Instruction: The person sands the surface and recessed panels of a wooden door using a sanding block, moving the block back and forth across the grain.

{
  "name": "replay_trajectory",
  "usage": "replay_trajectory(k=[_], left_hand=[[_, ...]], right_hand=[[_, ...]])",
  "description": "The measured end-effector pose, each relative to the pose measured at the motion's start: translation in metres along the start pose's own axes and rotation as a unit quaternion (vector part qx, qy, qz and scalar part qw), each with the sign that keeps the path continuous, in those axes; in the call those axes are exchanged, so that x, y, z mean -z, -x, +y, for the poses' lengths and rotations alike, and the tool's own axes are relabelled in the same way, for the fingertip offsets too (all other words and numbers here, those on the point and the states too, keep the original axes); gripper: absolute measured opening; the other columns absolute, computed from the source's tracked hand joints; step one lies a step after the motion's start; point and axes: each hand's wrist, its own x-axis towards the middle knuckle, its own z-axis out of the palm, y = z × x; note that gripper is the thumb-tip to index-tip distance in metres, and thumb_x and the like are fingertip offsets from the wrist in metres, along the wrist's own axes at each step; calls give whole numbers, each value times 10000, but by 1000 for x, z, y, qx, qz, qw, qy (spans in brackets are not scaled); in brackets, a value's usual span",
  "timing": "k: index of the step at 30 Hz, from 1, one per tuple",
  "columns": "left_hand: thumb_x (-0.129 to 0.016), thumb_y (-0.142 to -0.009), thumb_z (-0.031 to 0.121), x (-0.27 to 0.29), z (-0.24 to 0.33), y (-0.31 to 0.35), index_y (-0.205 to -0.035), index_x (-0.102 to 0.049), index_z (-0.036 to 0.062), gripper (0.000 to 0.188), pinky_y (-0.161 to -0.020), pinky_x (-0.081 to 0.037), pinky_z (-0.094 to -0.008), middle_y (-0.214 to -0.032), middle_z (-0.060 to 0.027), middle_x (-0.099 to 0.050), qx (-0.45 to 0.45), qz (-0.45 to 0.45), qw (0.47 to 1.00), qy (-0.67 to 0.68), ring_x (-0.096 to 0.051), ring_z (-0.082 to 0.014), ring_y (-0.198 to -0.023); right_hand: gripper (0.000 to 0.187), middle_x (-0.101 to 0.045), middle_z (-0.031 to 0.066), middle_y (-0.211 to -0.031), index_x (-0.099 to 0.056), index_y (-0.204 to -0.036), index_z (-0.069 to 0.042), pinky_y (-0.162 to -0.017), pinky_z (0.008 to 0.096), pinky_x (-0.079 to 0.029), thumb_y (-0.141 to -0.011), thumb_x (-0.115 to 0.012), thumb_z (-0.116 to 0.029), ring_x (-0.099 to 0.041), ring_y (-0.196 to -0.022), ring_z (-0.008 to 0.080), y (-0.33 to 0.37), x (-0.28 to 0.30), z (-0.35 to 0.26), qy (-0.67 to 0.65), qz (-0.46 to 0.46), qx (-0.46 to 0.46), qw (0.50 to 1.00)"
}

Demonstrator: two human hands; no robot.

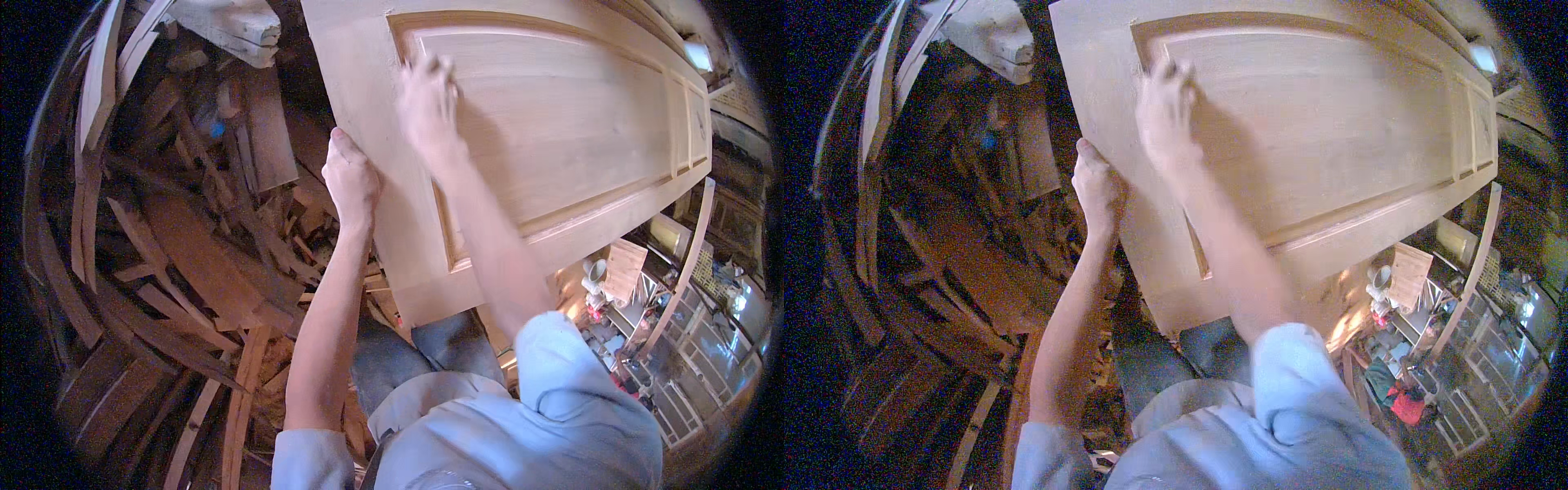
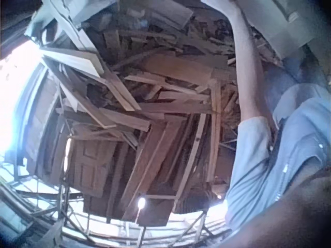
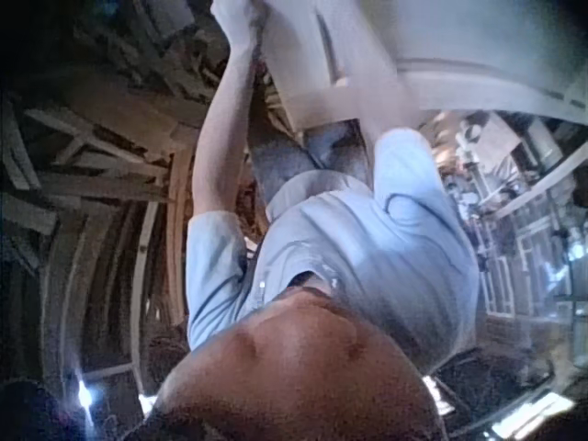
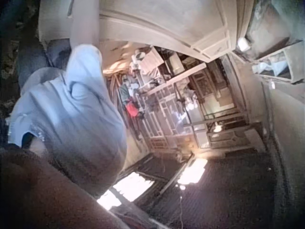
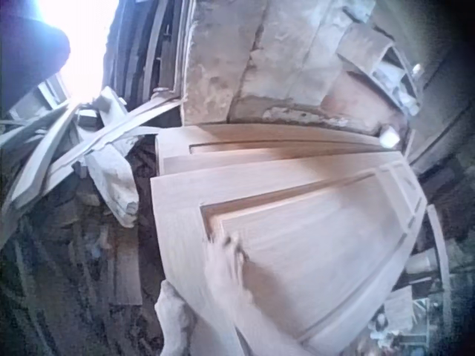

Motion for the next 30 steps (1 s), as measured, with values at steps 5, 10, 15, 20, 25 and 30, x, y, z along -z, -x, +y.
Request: replay_trajectory(k=[5,10,15,20,25,30], left_hand=[[-211,-1067,415,-12,19,2,-846,-574,-90,660,-768,-421,-563,-841,-313,-645,56,-52,996,36,-602,-502,-831],[-238,-1063,353,-5,1,-1,-886,-539,-80,557,-740,-415,-583,-834,-307,-631,33,-44,998,28,-596,-513,-829],[-273,-1037,241,10,-8,-5,-1064,-472,-64,366,-721,-450,-577,-910,-313,-630,-38,-53,993,-99,-595,-527,-849],[-298,-1026,174,-13,17,4,-1058,-472,-55,289,-694,-448,-570,-848,-310,-608,-10,-85,996,-7,-595,-518,-831],[-273,-1042,224,18,-15,-6,-1016,-497,-69,369,-722,-435,-578,-886,-329,-618,-32,-29,997,-60,-589,-523,-835],[-195,-1064,393,-5,20,5,-953,-572,-106,635,-822,-414,-592,-967,-349,-634,25,-74,997,-9,-583,-538,-861]], right_hand=[[298,-538,322,-1070,-469,-1092,40,-772,570,-508,-986,-531,-231,-624,-888,489,-28,8,12,-8,51,26,998],[290,-560,324,-989,-480,-1047,55,-747,571,-492,-971,-546,-216,-616,-831,476,-41,-13,1,-42,51,47,997],[278,-554,320,-1005,-473,-1030,66,-808,570,-470,-959,-558,-189,-590,-891,468,46,10,3,66,40,41,996],[307,-546,337,-1013,-476,-1032,62,-829,570,-461,-965,-543,-231,-575,-940,480,-68,-5,8,-25,102,47,993],[255,-540,295,-975,-484,-999,37,-748,544,-468,-954,-581,-195,-584,-861,442,87,12,9,2,19,19,1000],[241,-544,288,-959,-501,-1004,37,-761,527,-469,-966,-570,-191,-576,-884,443,0,-4,28,27,156,127,979]])
